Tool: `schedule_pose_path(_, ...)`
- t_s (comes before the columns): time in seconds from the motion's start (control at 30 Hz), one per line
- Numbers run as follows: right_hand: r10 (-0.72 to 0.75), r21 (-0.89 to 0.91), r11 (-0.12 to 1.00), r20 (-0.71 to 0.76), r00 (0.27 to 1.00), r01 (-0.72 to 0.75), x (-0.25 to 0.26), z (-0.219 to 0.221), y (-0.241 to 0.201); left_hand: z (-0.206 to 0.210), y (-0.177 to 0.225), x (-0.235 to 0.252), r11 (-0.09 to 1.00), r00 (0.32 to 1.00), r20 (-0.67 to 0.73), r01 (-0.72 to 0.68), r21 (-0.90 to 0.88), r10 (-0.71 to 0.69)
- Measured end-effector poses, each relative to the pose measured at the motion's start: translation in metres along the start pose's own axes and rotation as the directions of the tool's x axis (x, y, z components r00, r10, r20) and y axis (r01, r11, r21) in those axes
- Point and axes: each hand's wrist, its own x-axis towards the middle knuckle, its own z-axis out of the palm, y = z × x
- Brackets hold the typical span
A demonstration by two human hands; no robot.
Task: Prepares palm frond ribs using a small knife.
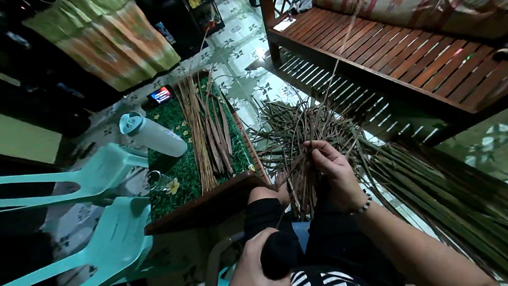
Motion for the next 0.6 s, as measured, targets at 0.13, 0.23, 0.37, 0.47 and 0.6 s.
schedule_pose_path(0.13,-0.002,-0.011,1.000,0.003,1.000,0.002,0.014,-0.014,-0.003,0.002,0.005,0.001,0.998,0.999,0.004,0.054,0.009,-0.054)
schedule_pose_path(0.23,0.009,0.033,0.999,0.097,0.995,-0.013,0.018,-0.018,-0.003,0.000,0.022,0.009,0.993,0.994,0.000,0.108,-0.044,-0.108)
schedule_pose_path(0.37,0.064,0.084,0.992,0.348,0.935,-0.099,0.001,-0.011,0.011,-0.004,0.012,0.016,0.979,0.999,0.030,0.036,-0.200,-0.031)
schedule_pose_path(0.47,0.056,0.188,0.969,0.471,0.880,-0.162,-0.012,-0.010,0.019,-0.006,-0.005,0.019,0.974,0.994,0.079,-0.058,-0.220,0.077)
schedule_pose_path(0.6,0.106,0.260,0.939,0.406,0.908,-0.226,-0.019,-0.027,0.021,-0.004,-0.012,0.025,0.961,0.992,0.073,-0.076,-0.264,0.099)
